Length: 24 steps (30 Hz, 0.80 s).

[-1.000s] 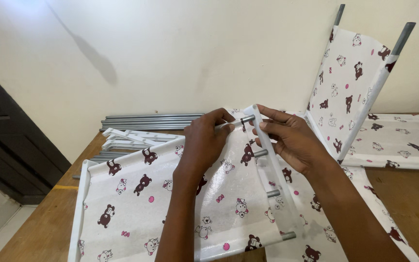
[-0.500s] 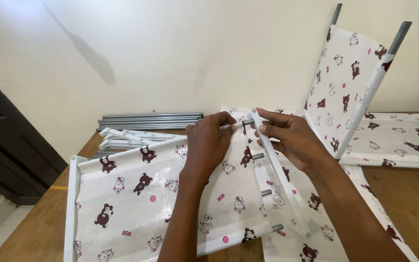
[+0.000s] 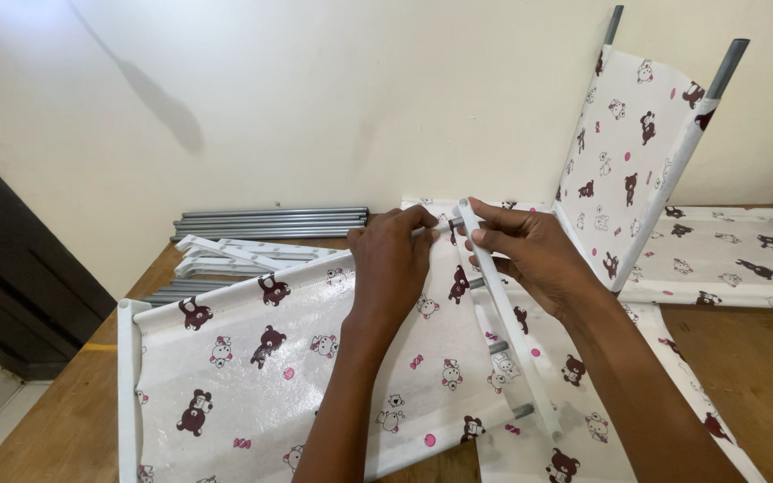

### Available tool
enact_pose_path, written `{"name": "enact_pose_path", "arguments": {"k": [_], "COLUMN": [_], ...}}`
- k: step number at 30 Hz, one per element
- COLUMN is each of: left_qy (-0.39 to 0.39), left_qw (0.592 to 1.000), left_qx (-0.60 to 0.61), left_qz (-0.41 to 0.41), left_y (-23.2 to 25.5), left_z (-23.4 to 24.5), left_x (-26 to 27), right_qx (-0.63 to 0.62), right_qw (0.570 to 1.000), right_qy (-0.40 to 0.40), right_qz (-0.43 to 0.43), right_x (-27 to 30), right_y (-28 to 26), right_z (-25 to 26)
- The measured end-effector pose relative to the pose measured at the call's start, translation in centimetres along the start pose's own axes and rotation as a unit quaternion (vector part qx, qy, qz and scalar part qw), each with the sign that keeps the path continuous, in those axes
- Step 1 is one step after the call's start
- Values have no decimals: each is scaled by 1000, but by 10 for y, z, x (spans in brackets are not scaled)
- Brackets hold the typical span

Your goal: The person assembles a small fabric-covered frame by inserting metal rods into white plastic connectors and attaching a patterned fabric panel. They repeat the process to build a second identical frame on a wooden table.

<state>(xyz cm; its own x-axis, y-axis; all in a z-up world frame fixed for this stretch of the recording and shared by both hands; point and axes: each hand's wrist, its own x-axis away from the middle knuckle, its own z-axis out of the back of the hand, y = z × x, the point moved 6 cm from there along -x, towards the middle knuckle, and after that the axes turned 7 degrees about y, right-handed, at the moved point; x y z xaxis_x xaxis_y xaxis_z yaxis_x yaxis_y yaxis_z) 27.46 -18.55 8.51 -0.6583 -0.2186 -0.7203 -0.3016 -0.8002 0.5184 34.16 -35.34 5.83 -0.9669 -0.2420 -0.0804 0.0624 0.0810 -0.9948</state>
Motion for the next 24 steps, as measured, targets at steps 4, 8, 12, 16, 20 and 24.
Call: {"name": "enact_pose_path", "arguments": {"k": [4,8,12,16,20,24], "left_qy": [13,51,71,32,20,11], "left_qw": [1000,996,991,988,982,982], "left_qx": [-20,-67,-106,-89,-107,-119], "left_qz": [-11,-26,-34,-119,-156,-146], "left_y": [-3,-6,0,20,30,27], "left_z": [0,4,4,-10,-28,-45], "left_x": [0,-2,1,15,34,37], "right_qx": [-11,130,139,121,144,190], "right_qw": [999,989,988,992,989,981], "right_qy": [-49,-69,-52,-40,-38,-25], "right_qz": [-9,-1,41,18,21,17], "right_x": [1,1,-5,-10,-10,-13], "right_y": [-1,4,3,8,9,12], "right_z": [-1,2,6,10,13,18]}}
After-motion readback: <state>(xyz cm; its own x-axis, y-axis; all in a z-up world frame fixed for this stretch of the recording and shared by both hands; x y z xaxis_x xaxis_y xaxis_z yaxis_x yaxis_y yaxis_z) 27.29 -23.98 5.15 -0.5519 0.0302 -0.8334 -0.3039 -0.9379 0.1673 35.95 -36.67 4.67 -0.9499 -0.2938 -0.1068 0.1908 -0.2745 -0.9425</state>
